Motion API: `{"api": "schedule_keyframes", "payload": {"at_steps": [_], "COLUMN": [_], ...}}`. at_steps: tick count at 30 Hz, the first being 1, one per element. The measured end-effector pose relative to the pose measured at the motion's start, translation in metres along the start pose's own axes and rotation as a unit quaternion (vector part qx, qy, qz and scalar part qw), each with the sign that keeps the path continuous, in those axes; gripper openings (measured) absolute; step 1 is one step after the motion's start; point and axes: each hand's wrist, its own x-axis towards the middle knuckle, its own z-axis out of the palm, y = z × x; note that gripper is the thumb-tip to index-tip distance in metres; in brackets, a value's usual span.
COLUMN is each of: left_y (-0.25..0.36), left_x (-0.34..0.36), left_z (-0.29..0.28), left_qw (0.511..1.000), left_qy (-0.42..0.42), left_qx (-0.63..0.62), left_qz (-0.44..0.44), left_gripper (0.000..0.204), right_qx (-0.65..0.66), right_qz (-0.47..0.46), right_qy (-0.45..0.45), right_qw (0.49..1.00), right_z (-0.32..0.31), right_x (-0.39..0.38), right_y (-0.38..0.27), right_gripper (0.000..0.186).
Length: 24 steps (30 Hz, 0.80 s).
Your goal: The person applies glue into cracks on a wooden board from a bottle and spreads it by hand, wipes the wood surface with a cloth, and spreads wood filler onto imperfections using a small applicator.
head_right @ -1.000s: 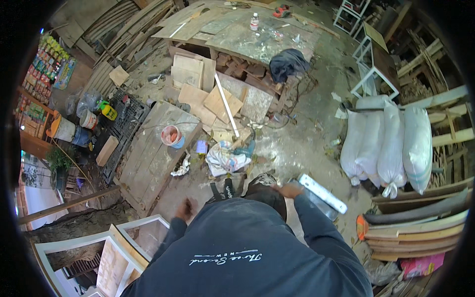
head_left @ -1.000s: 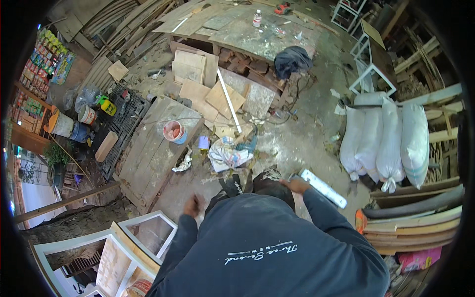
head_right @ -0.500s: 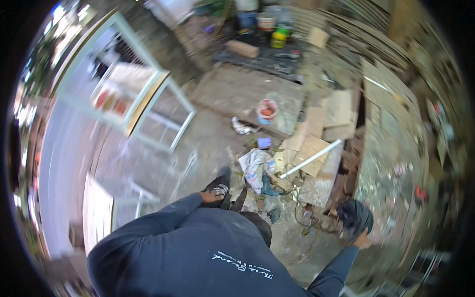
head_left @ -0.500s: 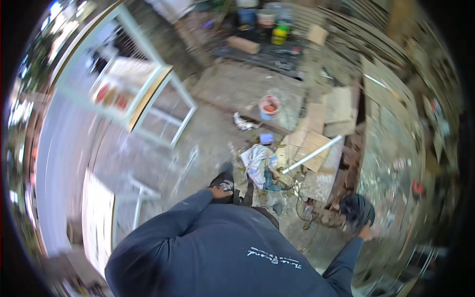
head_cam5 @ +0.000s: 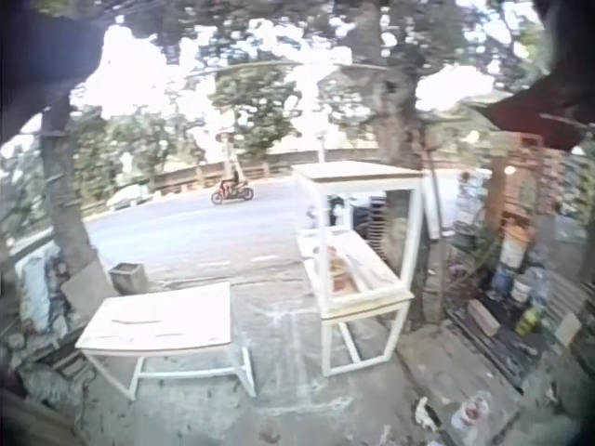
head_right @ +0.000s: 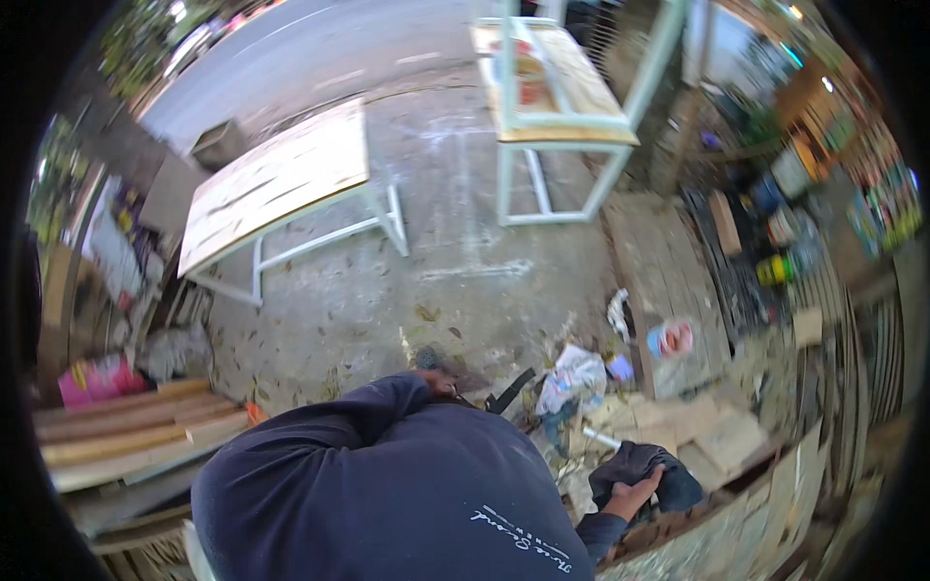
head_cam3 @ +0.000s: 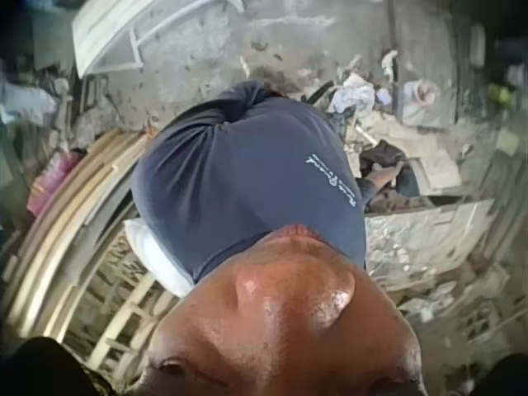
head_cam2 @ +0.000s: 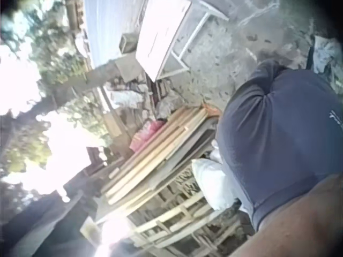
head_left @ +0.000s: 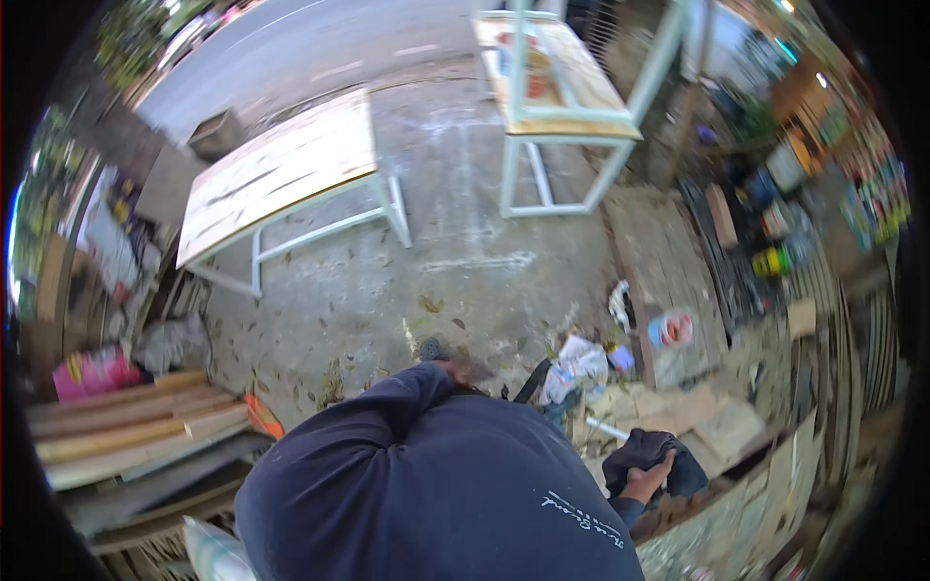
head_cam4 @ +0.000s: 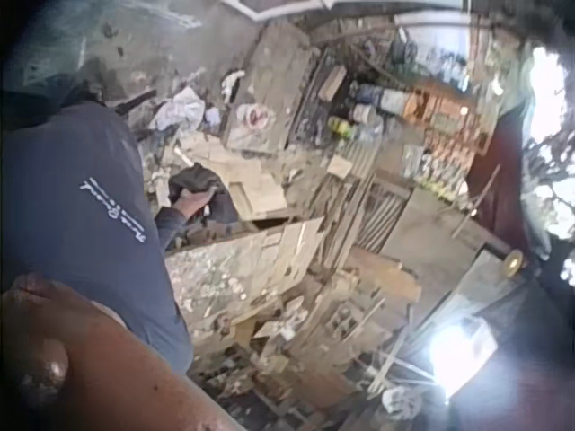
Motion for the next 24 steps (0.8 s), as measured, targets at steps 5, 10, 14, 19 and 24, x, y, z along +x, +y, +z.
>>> {"api": "schedule_keyframes", "payload": {"at_steps": [5, 10, 14, 19, 24], "left_y": [-0.141, -0.342, -0.386, -0.299, -0.252], "left_x": [-0.142, -0.328, -0.440, -0.493, -0.496], "left_z": [-0.041, -0.060, -0.060, -0.106, -0.177], "left_qw": [0.965, 0.915, 0.876, 0.449, 0.392], "left_qy": [0.051, 0.190, 0.202, 0.615, 0.655], "left_qx": [0.048, 0.058, 0.071, -0.553, -0.553], "left_qz": [-0.252, -0.350, -0.433, -0.338, -0.335], "left_gripper": [0.072, 0.045, 0.039, 0.037, 0.042], "right_qx": [-0.183, -0.441, -0.621, -0.552, -0.388], "right_qz": [-0.295, -0.381, -0.223, -0.546, -0.585], "right_qy": [-0.095, 0.285, 0.402, -0.010, -0.637], "right_qw": [0.933, 0.761, 0.635, 0.631, 0.320], "right_z": [0.007, 0.130, 0.367, 0.788, 1.006], "right_x": [0.048, 0.057, -0.090, -0.216, -0.605], "right_y": [-0.010, -0.166, -0.329, -0.153, 0.216], "right_gripper": [0.089, 0.042, 0.035, 0.032, 0.031]}}
